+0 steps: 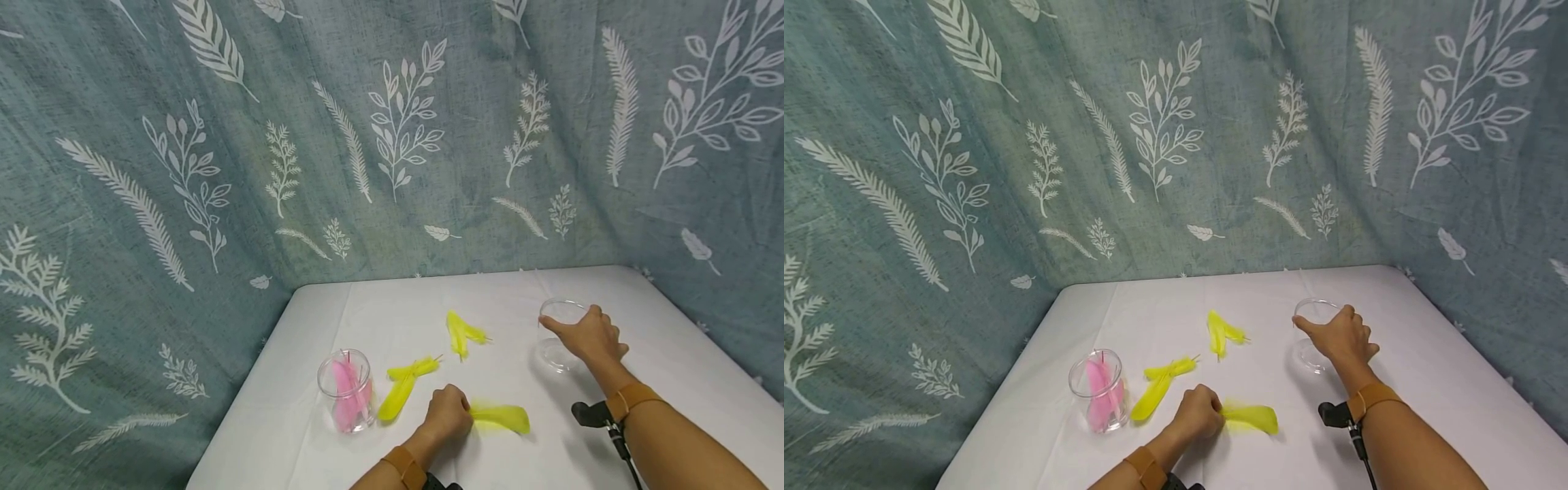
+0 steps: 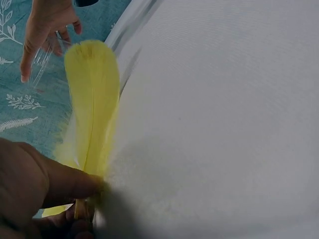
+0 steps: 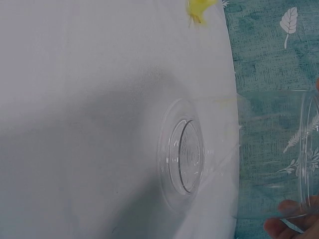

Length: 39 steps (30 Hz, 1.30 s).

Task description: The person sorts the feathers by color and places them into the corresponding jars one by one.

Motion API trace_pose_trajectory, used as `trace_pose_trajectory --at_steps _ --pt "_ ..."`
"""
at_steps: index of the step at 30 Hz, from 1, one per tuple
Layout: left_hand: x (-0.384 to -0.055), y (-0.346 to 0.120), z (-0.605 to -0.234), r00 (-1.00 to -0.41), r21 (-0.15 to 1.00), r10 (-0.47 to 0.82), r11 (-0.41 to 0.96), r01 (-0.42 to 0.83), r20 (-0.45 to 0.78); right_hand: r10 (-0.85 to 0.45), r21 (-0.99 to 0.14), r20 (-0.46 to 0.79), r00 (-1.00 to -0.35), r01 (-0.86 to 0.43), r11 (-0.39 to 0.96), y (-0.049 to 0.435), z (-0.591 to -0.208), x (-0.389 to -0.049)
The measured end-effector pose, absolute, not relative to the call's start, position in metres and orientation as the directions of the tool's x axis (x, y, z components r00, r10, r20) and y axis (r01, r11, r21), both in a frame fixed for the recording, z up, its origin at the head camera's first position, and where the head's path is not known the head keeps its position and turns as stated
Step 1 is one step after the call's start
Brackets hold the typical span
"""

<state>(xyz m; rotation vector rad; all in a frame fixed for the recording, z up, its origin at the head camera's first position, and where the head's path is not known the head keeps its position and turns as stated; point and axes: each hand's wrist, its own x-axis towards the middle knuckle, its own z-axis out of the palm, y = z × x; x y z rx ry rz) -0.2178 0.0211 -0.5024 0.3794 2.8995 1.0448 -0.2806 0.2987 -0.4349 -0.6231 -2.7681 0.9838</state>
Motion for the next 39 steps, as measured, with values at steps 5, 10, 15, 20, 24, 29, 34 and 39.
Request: trace_pose_trajectory --at_steps 5,10,15,20,24,29,34,39 --pt "-0.218 0.020 -0.502 -0.964 0.643 0.259 0.729 0.236 0.060 0.427 -0.633 -0.008 -0.904 0.335 0.697 0.298 -0.435 -0.280" --pt "-0.219 0.016 -0.494 -0.961 0.687 0.251 0.678 0.261 0.117 0.425 -0.634 -0.003 -0.905 0.330 0.699 0.298 -0.433 -0.280" --pt "-0.224 0.017 -0.479 -0.973 0.751 0.186 0.622 0.222 0.134 0.429 -0.626 -0.001 -0.903 0.336 0.704 0.298 -0.433 -0.280" --pt "-0.230 0.020 -0.462 -0.980 0.793 0.124 0.576 0.198 0.155 0.429 -0.626 -0.004 -0.903 0.337 0.703 0.298 -0.434 -0.279" --pt "-0.235 0.021 -0.448 -0.984 0.797 0.086 0.577 0.178 0.157 0.430 -0.627 -0.005 -0.903 0.338 0.702 0.298 -0.433 -0.279" --pt "-0.246 0.028 -0.426 -0.983 0.791 0.068 0.586 0.177 0.170 0.435 -0.622 -0.009 -0.901 0.346 0.703 0.298 -0.434 -0.280" --pt "-0.256 0.041 -0.399 -0.979 0.782 0.076 0.592 0.195 0.187 0.435 -0.620 -0.007 -0.900 0.345 0.705 0.299 -0.434 -0.279" --pt "-0.263 0.054 -0.381 -0.976 0.772 0.075 0.600 0.210 0.206 0.440 -0.626 -0.002 -0.898 0.344 0.699 0.297 -0.434 -0.279"
